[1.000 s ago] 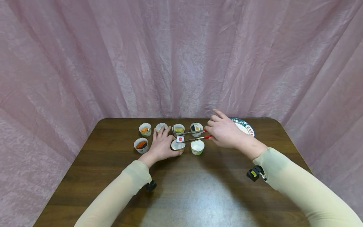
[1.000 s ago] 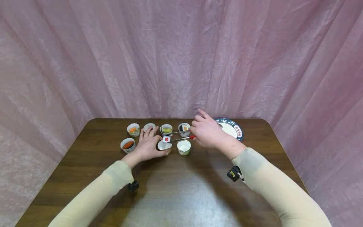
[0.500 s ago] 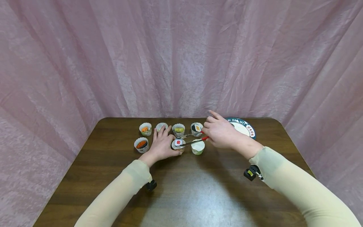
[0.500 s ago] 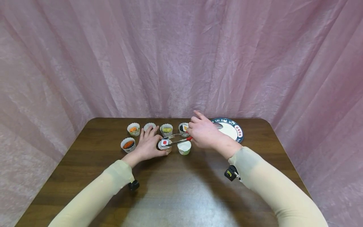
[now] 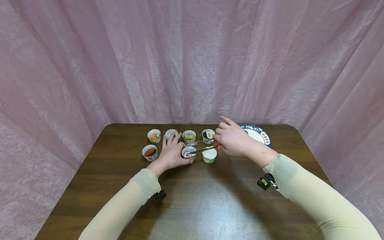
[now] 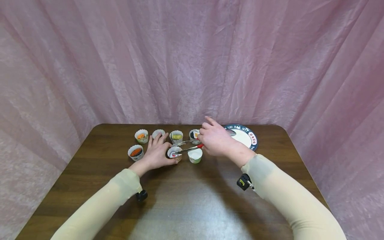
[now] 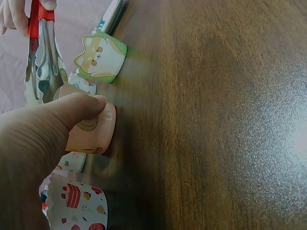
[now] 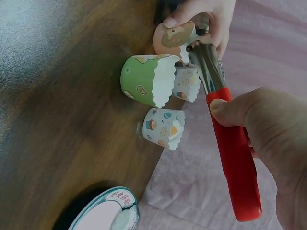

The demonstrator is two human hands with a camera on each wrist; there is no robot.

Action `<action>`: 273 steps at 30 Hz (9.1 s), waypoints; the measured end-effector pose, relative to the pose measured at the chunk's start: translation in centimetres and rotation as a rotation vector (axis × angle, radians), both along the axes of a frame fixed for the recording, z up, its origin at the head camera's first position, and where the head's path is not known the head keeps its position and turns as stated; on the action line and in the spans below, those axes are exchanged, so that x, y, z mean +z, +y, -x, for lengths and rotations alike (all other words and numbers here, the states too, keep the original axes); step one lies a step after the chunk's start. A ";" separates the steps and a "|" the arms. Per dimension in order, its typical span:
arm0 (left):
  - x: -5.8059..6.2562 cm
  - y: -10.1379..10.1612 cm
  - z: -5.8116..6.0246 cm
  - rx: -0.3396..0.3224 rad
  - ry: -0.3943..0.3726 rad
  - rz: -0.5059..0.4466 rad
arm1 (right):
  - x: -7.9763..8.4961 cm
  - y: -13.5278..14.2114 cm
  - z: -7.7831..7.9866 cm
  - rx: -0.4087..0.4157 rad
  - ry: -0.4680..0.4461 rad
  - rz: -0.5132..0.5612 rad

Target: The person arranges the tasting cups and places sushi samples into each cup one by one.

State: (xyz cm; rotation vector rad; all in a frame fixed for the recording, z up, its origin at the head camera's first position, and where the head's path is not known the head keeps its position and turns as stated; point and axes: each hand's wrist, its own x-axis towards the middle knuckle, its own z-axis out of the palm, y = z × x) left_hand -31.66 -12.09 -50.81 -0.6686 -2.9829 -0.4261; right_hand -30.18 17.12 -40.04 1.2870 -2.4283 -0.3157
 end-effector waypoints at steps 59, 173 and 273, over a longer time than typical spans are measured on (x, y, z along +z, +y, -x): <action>0.3 -1.1 -0.5 -0.035 -0.010 -0.011 | 0.1 6.3 -1.3 -0.072 -0.034 0.128; 0.6 8.3 -0.3 -0.023 0.016 0.116 | -0.5 17.8 2.0 -0.536 -0.097 -0.017; 0.0 8.6 0.8 0.026 -0.039 0.077 | 1.8 13.3 1.1 -0.137 0.145 -0.005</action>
